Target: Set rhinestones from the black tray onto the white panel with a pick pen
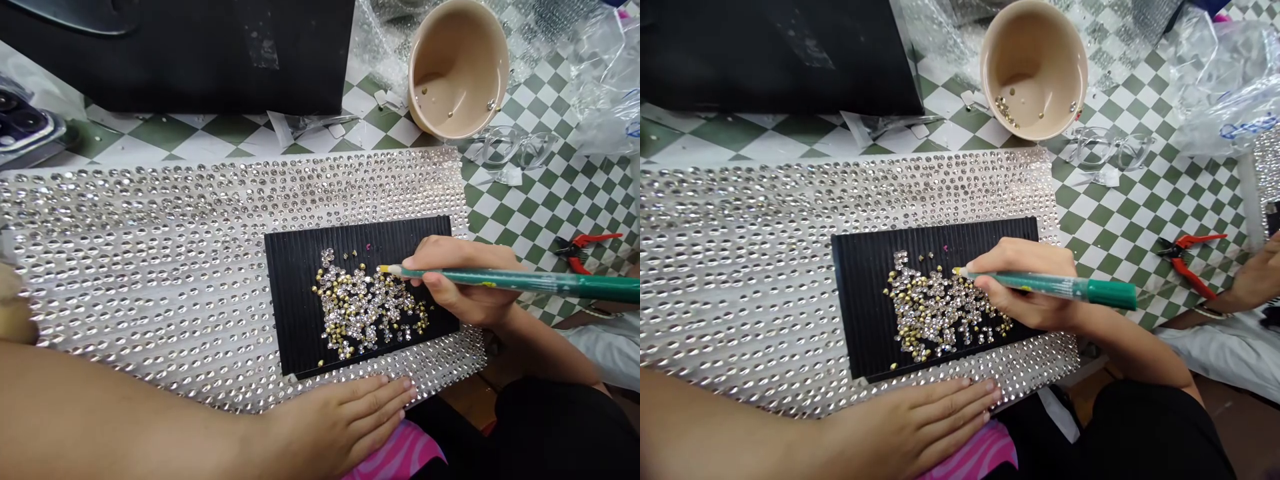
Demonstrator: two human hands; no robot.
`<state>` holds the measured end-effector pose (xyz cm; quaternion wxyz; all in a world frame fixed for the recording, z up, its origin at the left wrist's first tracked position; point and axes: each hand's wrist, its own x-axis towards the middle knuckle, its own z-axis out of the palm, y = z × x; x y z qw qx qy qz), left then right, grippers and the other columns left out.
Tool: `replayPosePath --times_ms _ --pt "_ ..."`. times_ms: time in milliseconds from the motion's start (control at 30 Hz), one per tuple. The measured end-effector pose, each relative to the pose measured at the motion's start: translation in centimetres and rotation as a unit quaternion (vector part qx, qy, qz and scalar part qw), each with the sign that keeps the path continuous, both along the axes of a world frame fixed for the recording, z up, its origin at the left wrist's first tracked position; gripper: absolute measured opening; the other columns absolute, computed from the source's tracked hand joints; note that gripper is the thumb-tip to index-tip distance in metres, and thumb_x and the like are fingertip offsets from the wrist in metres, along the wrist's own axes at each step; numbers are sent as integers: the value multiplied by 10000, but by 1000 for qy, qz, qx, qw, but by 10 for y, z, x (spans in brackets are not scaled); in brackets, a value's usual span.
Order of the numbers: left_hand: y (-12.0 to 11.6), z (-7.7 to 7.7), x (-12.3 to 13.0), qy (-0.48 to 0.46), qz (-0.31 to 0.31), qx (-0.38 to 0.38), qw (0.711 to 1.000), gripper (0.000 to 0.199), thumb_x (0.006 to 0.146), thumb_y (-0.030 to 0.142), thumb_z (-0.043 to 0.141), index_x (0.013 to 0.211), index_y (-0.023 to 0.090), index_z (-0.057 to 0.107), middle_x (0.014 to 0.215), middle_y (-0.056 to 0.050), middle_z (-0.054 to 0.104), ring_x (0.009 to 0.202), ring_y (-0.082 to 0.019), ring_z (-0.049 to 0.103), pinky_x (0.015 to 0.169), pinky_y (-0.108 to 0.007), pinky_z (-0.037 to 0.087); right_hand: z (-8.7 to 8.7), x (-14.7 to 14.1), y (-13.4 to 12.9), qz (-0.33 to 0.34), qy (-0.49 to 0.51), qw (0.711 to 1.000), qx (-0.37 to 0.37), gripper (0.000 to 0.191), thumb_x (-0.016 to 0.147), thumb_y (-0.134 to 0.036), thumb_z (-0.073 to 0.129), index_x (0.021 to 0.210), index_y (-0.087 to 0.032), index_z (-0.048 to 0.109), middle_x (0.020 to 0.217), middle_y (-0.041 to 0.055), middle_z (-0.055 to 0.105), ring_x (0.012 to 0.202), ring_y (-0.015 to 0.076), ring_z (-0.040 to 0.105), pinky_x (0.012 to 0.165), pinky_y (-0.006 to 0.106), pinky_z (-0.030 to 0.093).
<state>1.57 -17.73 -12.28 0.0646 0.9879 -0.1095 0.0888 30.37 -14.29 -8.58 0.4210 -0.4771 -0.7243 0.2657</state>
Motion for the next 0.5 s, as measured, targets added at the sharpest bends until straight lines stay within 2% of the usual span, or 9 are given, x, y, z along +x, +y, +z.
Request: replayPosePath --times_ms 100,200,267,400,500 --pt "0 -1 -1 7 0 10 1000 569 1075 516 472 1632 421 534 1787 90 442 1687 -94 402 1479 -344 264 -5 9 6 -98 47 993 47 146 993 -199 751 1106 -237 835 836 -2 820 638 125 741 538 260 594" --pt "-1 -2 -1 12 2 16 1000 568 1075 539 475 1634 446 522 1793 107 427 1698 -88 379 1481 -344 247 -12 28 21 -228 57 961 147 102 990 -217 765 1018 -252 857 765 -9 791 603 133 736 477 272 564" --pt "-2 -3 -2 9 7 20 1000 561 1082 548 457 1633 459 519 1795 118 423 1697 -83 378 1474 -337 257 -17 42 31 -280 57 944 162 77 997 -271 788 949 -256 846 738 -7 763 579 136 728 477 288 568" --pt "-2 -2 -2 10 6 28 1000 577 1082 566 449 1645 453 502 1798 115 417 1705 -90 367 1476 -338 261 -25 61 41 -322 32 937 129 210 975 -437 848 883 -252 811 760 8 754 589 140 750 488 282 583" --pt "0 0 -2 15 1 33 999 594 1077 562 444 1657 441 489 1801 110 410 1711 -99 359 1493 -359 244 -28 63 41 -322 31 938 126 270 960 -474 860 874 -226 799 751 11 749 581 129 748 475 252 574"
